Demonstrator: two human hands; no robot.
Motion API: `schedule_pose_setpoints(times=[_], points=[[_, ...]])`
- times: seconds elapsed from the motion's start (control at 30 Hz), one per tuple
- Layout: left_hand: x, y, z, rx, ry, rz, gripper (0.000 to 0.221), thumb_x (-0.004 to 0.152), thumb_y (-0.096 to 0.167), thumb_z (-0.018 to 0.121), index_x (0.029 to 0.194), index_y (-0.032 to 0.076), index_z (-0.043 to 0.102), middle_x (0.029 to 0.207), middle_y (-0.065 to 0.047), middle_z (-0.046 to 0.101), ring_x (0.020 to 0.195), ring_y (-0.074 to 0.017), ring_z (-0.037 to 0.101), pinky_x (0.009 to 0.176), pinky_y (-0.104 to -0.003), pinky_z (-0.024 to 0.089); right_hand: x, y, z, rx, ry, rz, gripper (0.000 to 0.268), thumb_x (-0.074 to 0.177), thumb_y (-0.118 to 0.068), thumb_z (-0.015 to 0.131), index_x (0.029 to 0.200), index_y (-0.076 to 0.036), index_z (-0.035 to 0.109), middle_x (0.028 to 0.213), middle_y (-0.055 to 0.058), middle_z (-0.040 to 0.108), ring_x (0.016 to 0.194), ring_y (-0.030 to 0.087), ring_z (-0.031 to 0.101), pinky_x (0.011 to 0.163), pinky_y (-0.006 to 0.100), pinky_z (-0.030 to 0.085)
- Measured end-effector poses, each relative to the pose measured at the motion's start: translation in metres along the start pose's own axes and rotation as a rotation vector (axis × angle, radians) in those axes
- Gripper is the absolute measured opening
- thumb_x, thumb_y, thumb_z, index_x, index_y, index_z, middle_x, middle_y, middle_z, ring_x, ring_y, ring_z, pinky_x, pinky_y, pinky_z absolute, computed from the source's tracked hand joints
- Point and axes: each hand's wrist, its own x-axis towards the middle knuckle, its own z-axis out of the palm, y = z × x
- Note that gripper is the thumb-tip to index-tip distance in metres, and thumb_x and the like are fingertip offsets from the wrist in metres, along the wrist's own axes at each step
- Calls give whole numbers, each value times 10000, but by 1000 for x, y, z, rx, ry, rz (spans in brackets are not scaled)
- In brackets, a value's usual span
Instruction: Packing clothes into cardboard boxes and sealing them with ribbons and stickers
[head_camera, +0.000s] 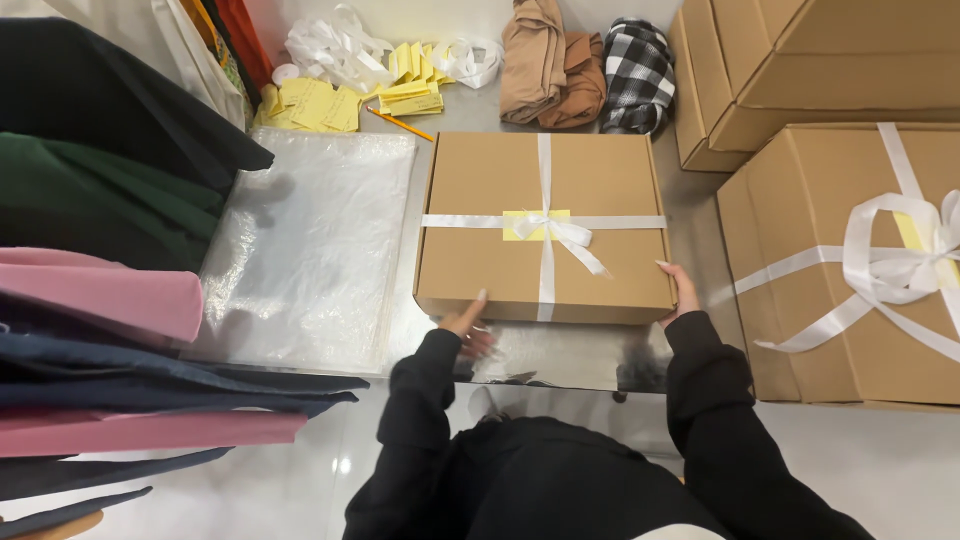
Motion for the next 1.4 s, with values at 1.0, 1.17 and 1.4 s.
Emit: schedule_pose_setpoints(times=[1.0, 1.17, 1.4], points=[[138, 86, -22, -686, -471, 490, 239, 1042, 312, 587, 963, 90, 545, 977, -131, 686, 778, -225, 723, 625, -353, 672, 65, -8, 155, -1401, 98, -851, 170, 778, -241, 837, 899, -204, 724, 1309, 18, 539, 1322, 360, 470, 1110, 520, 377], [137, 84, -24, -740, -482, 452, 204, 1033, 288, 604, 975, 98, 555, 968, -112, 686, 812, -218, 720, 736, -362, 664, 101, -15, 111, -1170, 192, -1017, 134, 793, -106, 809, 873, -117, 702, 1145, 90, 596, 1159, 385, 590, 1034, 460, 453], [141, 83, -24, -788, -505, 399, 174, 1036, 274, 601, 1000, 108, 561, 979, -111, 698, 864, -218, 724, 838, -380, 636, 67, -35, 109, -1075, 590, -1181, 197, 921, -60, 789, 975, -138, 615, 926, 50, 743, 859, 257, 730, 723, 363, 555]])
